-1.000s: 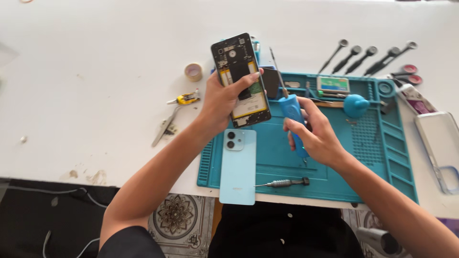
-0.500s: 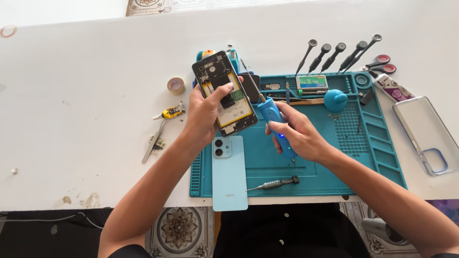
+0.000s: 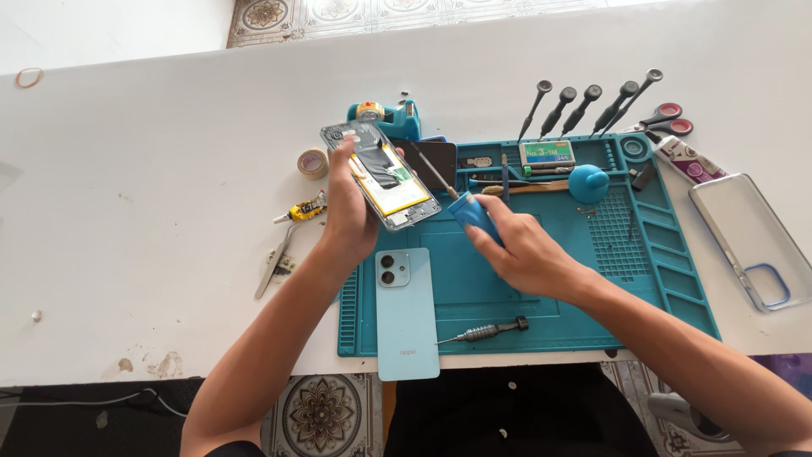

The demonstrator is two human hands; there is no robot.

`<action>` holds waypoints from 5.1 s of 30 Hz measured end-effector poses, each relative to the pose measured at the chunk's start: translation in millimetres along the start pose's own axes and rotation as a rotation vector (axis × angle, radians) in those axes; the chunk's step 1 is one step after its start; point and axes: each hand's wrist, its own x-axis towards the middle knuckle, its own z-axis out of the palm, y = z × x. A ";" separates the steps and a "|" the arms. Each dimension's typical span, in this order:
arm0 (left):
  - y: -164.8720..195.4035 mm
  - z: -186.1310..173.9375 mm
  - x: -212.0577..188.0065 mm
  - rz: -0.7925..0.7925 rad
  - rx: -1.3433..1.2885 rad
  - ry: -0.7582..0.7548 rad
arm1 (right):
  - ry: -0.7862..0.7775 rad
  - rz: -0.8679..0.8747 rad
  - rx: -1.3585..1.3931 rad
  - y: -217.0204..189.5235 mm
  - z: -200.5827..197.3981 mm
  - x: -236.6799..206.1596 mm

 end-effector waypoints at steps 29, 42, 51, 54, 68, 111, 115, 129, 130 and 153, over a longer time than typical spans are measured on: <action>-17.0 -11.5 9.3 0.126 0.244 0.034 | -0.132 0.135 0.050 -3.8 5.8 -2.4; -2.3 13.0 -8.2 0.126 0.456 0.110 | -0.116 0.045 0.056 -0.8 6.2 -3.8; -2.3 14.1 -9.9 0.146 0.400 0.083 | -0.125 0.083 0.058 -2.6 5.9 -3.1; -2.7 13.5 -9.6 0.131 0.385 0.065 | -0.137 0.085 0.073 -2.6 5.4 -3.3; -3.5 15.4 -11.5 0.149 0.464 0.066 | -0.147 0.115 0.034 -5.8 5.1 -3.7; -8.8 5.5 -2.6 0.033 0.268 0.038 | -0.166 0.158 0.034 -7.1 3.3 -1.8; -8.6 2.5 -2.4 0.037 0.248 0.005 | -0.162 0.145 0.034 -5.9 3.4 -2.1; -3.5 12.5 -8.1 0.062 0.291 0.013 | -0.145 0.083 -0.001 -7.1 3.7 -3.1; -3.4 13.3 -8.8 0.067 0.282 0.014 | -0.140 0.090 0.008 -7.5 3.7 -3.2; -6.3 17.1 -11.7 0.091 0.213 0.009 | -0.091 0.058 -0.003 -7.1 6.9 -3.8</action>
